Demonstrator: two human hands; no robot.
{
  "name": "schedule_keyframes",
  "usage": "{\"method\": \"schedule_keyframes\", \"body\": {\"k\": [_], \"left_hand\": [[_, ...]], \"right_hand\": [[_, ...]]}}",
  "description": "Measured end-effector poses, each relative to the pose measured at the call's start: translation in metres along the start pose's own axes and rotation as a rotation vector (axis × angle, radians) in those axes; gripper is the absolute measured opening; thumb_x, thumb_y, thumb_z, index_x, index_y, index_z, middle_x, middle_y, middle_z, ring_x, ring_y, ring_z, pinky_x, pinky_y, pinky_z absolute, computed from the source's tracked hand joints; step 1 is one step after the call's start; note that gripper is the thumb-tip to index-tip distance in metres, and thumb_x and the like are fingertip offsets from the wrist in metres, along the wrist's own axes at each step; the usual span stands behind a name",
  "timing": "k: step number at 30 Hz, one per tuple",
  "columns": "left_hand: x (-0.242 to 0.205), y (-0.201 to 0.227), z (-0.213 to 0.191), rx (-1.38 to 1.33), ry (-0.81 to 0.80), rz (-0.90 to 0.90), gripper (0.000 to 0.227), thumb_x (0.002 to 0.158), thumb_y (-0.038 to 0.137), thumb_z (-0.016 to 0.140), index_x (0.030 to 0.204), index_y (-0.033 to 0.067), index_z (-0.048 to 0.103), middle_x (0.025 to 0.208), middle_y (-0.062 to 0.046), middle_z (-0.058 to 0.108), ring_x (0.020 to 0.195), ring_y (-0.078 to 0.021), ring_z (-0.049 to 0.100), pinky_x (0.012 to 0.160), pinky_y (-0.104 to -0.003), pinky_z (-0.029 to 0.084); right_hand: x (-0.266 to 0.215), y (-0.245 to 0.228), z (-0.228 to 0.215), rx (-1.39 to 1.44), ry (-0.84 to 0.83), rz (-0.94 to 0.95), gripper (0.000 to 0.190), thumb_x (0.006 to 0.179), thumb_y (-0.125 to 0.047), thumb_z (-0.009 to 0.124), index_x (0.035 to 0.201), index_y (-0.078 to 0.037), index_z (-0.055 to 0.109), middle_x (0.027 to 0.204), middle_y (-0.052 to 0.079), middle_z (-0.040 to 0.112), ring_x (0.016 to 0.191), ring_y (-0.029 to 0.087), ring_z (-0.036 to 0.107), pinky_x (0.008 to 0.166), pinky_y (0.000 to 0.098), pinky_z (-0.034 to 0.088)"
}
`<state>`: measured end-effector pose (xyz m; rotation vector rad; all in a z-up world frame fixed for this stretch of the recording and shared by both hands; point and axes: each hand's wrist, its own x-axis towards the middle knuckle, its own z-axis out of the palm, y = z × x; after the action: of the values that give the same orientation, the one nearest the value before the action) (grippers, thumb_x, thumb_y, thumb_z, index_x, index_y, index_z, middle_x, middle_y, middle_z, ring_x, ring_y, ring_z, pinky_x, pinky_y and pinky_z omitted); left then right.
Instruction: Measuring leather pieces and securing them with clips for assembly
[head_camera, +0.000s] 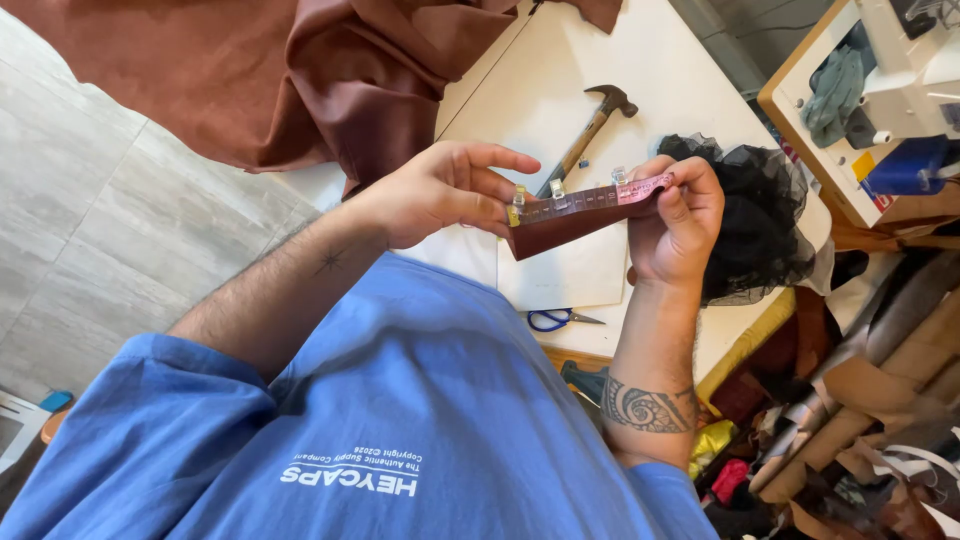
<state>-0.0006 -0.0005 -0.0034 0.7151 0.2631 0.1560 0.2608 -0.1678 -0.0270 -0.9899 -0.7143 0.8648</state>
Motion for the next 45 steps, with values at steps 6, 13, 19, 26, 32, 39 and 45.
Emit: {"method": "schedule_keyframes", "body": {"k": [6, 13, 19, 26, 32, 39, 45], "left_hand": [[0.013, -0.007, -0.014, 0.19, 0.014, 0.028, 0.052, 0.089, -0.003, 0.073, 0.139, -0.0012, 0.059, 0.099, -0.015, 0.072, 0.083, -0.0149, 0.074, 0.072, -0.027, 0.064], [0.038, 0.026, 0.004, 0.481, -0.15, -0.106, 0.039, 0.088, 0.019, 0.082, 0.119, -0.0021, 0.07, 0.09, -0.007, 0.07, 0.075, -0.0078, 0.069, 0.062, -0.021, 0.058], [0.067, 0.021, 0.006, 0.772, -0.234, 0.007, 0.013, 0.093, 0.016, 0.081, 0.1, 0.0072, 0.074, 0.082, 0.001, 0.069, 0.08, -0.0082, 0.064, 0.08, -0.027, 0.055], [0.05, 0.052, 0.06, 0.955, -0.245, 0.097, 0.025, 0.088, 0.024, 0.085, 0.082, 0.0111, 0.064, 0.073, 0.005, 0.056, 0.069, -0.0065, 0.045, 0.063, -0.022, 0.036], [0.038, 0.055, 0.033, 0.677, -0.049, 0.177, 0.023, 0.08, 0.004, 0.088, 0.092, -0.0004, 0.068, 0.088, -0.006, 0.07, 0.08, -0.0086, 0.061, 0.074, -0.022, 0.051], [0.027, 0.068, -0.073, 0.448, 0.392, 0.395, 0.022, 0.096, 0.006, 0.082, 0.099, -0.0028, 0.062, 0.078, -0.007, 0.062, 0.074, -0.0137, 0.07, 0.07, -0.024, 0.059], [0.011, 0.04, -0.139, 0.313, 0.567, 0.377, 0.019, 0.098, 0.005, 0.079, 0.097, 0.0014, 0.06, 0.083, -0.011, 0.069, 0.077, -0.0211, 0.076, 0.074, -0.031, 0.065]], "right_hand": [[0.0, 0.001, 0.015, 0.022, 0.008, 0.026, 0.027, 0.097, -0.02, 0.07, 0.092, -0.005, 0.047, 0.085, 0.022, 0.056, 0.076, 0.025, 0.06, 0.072, 0.03, 0.051], [0.006, -0.005, 0.06, -0.034, -0.04, -0.009, 0.024, 0.093, -0.008, 0.074, 0.088, 0.001, 0.053, 0.081, 0.023, 0.061, 0.073, 0.029, 0.066, 0.068, 0.0321, 0.054], [0.007, -0.03, 0.067, -0.219, -0.084, -0.043, 0.026, 0.09, -0.004, 0.08, 0.085, 0.005, 0.056, 0.081, 0.02, 0.06, 0.071, 0.015, 0.055, 0.064, 0.0238, 0.046], [0.01, 0.025, 0.007, -0.193, 0.329, 0.061, 0.058, 0.099, -0.06, 0.044, 0.119, -0.006, 0.056, 0.116, 0.013, 0.068, 0.112, 0.026, 0.066, 0.104, 0.0392, 0.056], [-0.03, 0.149, 0.004, 0.273, 0.314, 0.204, 0.065, 0.108, -0.062, 0.026, 0.123, -0.013, 0.066, 0.12, 0.006, 0.074, 0.117, 0.02, 0.066, 0.107, 0.0331, 0.042], [-0.058, 0.119, 0.03, 0.853, 0.038, 0.444, 0.069, 0.101, -0.068, 0.034, 0.122, -0.015, 0.072, 0.107, 0.021, 0.076, 0.096, 0.038, 0.077, 0.073, 0.0379, 0.059], [-0.05, 0.123, 0.014, 0.598, -0.038, 0.354, 0.061, 0.103, -0.061, 0.041, 0.14, -0.016, 0.059, 0.113, 0.02, 0.074, 0.102, 0.035, 0.075, 0.089, 0.0436, 0.06]]}}
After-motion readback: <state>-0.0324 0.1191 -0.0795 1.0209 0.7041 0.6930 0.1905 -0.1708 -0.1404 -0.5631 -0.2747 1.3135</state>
